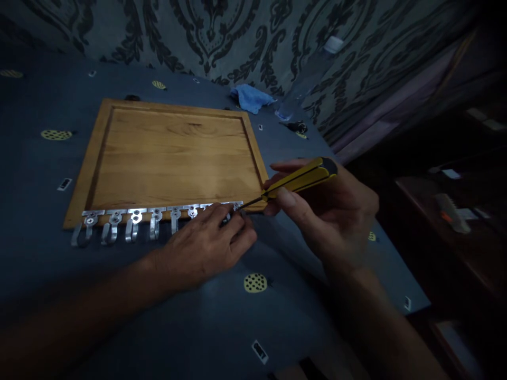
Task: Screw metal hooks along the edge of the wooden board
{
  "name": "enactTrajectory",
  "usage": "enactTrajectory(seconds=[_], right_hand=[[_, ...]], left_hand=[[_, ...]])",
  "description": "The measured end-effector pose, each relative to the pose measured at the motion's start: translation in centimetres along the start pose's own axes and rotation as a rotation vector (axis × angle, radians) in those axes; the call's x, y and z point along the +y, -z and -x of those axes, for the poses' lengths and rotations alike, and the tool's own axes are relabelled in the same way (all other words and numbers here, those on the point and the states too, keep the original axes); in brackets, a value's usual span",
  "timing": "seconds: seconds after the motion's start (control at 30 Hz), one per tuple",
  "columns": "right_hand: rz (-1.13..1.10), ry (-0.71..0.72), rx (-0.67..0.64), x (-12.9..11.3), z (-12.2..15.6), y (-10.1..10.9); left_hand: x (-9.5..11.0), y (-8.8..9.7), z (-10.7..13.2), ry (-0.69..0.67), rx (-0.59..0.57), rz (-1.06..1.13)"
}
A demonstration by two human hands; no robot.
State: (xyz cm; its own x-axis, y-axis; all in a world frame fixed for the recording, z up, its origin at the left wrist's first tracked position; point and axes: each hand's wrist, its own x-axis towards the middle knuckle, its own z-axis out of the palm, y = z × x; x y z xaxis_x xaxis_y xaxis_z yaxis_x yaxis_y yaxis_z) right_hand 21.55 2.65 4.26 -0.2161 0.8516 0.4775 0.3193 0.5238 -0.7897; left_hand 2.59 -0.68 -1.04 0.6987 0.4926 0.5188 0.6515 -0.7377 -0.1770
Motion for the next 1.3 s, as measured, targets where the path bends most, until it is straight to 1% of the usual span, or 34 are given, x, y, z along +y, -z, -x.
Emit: enactTrajectory(seconds=[0.1,0.17,0.37,0.57,0.63,0.73,0.8,0.87,0.97,1.2,1.3], right_hand=[[0.013,0.042,-0.034,0.1,-0.1,0.2],[0.031,0.076,-0.007,0.3,-0.1,0.1],[0.155,0.103,0.093,0.8,0.3,-0.3],[0.171,0.119,0.111,0.9,0.5,-0.5],[0.166,0.134,0.158,0.9,0.5,-0.6],[0.141,0.172,0.267,0.7,0.4,-0.7],[0.125,0.184,0.3,0.7,0.4,-0.8],[0.149,0.179,0.287,0.7,0.4,-0.8],[0.193,0.156,0.229,0.9,0.6,-0.9],[0.191,0.097,0.125,1.1,0.9,-0.9],[0.195,0.101,0.117,1.0,0.9,-0.9]], left_hand=[[0.0,0.0,-0.1,0.0,-0.007,0.008],[0.0,-0.1,-0.1,0.001,-0.01,0.012],[0.1,-0.3,0.1,0.007,0.007,-0.003],[0.1,-0.3,0.1,0.007,0.009,0.0],[0.1,-0.2,0.1,-0.001,0.01,0.004],[0.0,-0.1,0.1,-0.004,0.002,0.011],[0.0,-0.1,0.0,-0.005,-0.006,0.009],[-0.1,-0.1,0.0,-0.007,-0.005,0.011],[0.0,-0.2,0.0,0.004,0.009,0.019],[0.1,-0.3,0.1,0.004,0.009,0.011],[0.0,-0.3,0.1,0.006,0.004,0.013]])
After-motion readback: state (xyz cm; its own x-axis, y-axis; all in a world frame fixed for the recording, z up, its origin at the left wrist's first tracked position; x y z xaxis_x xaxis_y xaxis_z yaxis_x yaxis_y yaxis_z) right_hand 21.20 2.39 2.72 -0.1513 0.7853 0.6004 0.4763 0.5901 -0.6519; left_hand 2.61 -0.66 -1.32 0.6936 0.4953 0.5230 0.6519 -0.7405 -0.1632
